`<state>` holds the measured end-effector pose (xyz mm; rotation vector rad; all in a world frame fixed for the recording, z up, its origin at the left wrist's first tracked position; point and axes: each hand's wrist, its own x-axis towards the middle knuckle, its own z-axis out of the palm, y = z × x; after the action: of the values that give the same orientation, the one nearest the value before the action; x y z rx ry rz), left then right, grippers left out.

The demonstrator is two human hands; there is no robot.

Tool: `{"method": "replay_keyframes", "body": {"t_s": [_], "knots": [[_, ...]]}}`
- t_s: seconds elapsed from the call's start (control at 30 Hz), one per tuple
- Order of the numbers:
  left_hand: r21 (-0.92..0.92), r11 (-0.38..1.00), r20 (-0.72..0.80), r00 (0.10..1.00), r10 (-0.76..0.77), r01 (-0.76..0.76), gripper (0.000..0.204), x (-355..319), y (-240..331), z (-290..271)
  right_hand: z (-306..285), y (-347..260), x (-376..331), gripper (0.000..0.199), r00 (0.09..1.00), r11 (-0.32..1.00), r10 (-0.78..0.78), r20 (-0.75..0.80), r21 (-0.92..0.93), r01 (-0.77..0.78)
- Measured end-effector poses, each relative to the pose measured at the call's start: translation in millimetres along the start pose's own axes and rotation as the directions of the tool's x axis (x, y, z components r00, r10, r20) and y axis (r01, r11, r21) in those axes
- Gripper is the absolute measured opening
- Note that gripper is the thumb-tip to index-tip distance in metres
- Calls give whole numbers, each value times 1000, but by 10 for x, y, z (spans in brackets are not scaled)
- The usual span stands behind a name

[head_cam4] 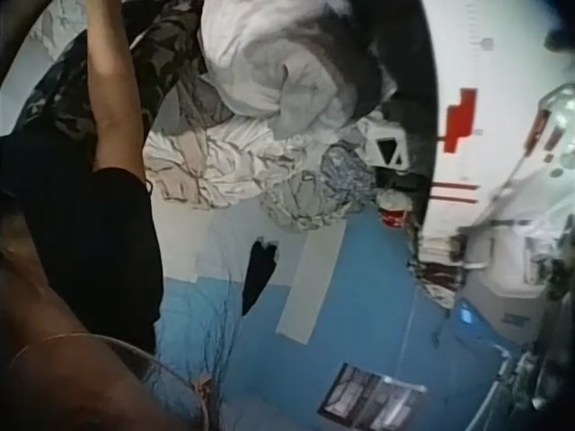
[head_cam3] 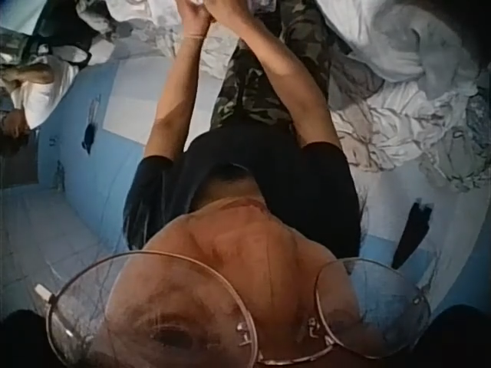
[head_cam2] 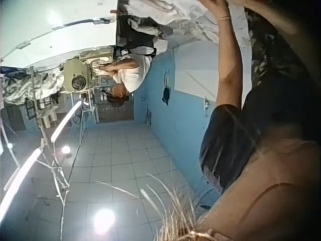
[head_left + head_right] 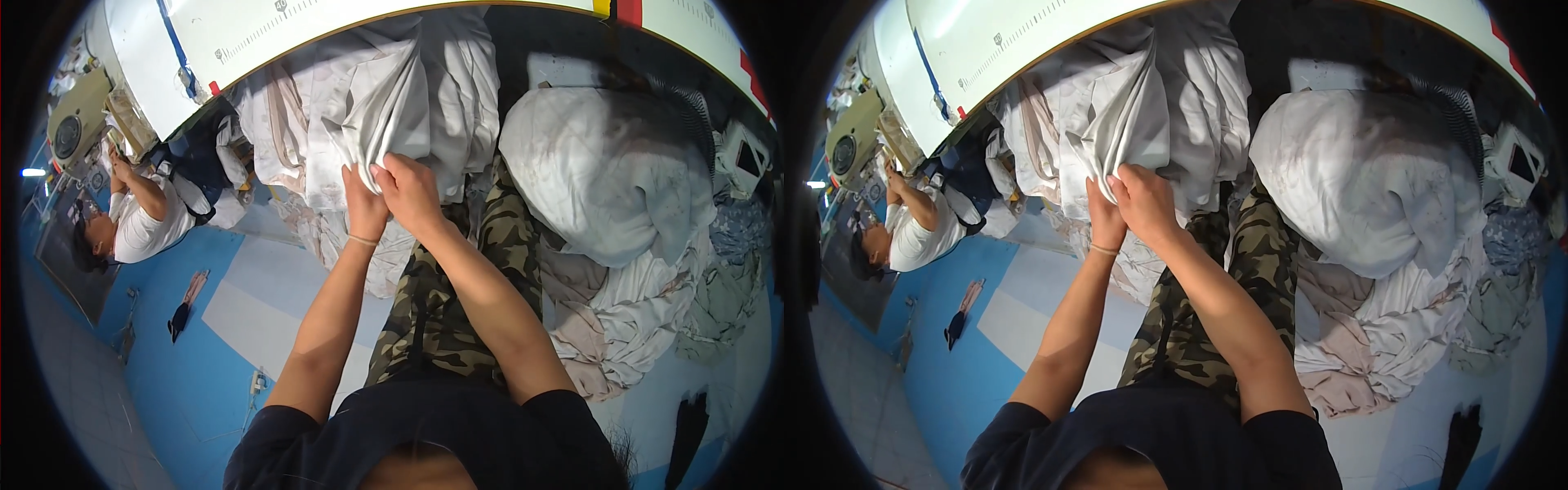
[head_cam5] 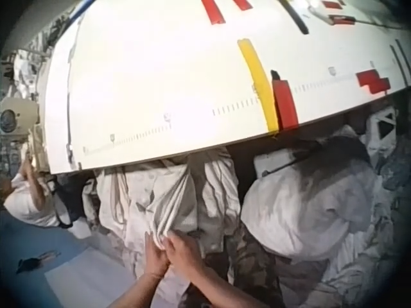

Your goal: Sewing fabric pieces together using an industrial sewing machine.

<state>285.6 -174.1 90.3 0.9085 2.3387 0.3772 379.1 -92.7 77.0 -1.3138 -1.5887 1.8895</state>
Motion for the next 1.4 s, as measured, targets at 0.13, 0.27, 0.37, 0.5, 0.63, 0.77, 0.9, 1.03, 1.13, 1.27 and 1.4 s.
{"method": "replay_keyframes", "body": {"t_s": [0.13,0.27,0.37,0.5,0.63,0.77,0.9,1.03,1.13,1.27,1.4], "knots": [[-248,964,-16,994,-108,101,35,38,-83,-54,-27,320,-43,7,976,946,175,-133,299,-129],[-218,974,16,998,-61,63,38,89,14,-115,-220,1187,-44,18,820,949,150,-553,-152,-276],[-192,979,21,998,-63,66,39,71,-3,-128,-311,1224,-55,22,924,916,316,-216,-182,-356],[-124,991,40,999,-36,41,39,44,68,-136,-328,893,-88,26,926,945,322,-200,0,-328],[3,994,193,976,103,-106,46,-54,143,-236,-123,254,-116,19,981,988,150,-126,50,-145],[264,919,151,954,261,-293,51,-55,110,-20,-7,140,12,12,999,1000,3,-49,27,-2],[126,986,-80,992,-99,109,50,81,-47,175,-29,307,63,7,993,995,-77,86,76,71],[-165,969,-100,975,-200,182,43,117,-106,96,-197,621,157,8,949,998,57,-310,48,-45],[-216,964,-56,983,-173,157,45,127,-71,-11,-388,1222,310,11,838,979,130,-529,-67,-194],[-206,961,34,983,-183,186,51,71,-136,-265,-454,1297,267,18,916,923,307,-257,-152,-352],[-156,972,7,984,-176,175,48,22,-100,-316,-394,928,104,23,910,970,106,-402,-158,-183]]}}
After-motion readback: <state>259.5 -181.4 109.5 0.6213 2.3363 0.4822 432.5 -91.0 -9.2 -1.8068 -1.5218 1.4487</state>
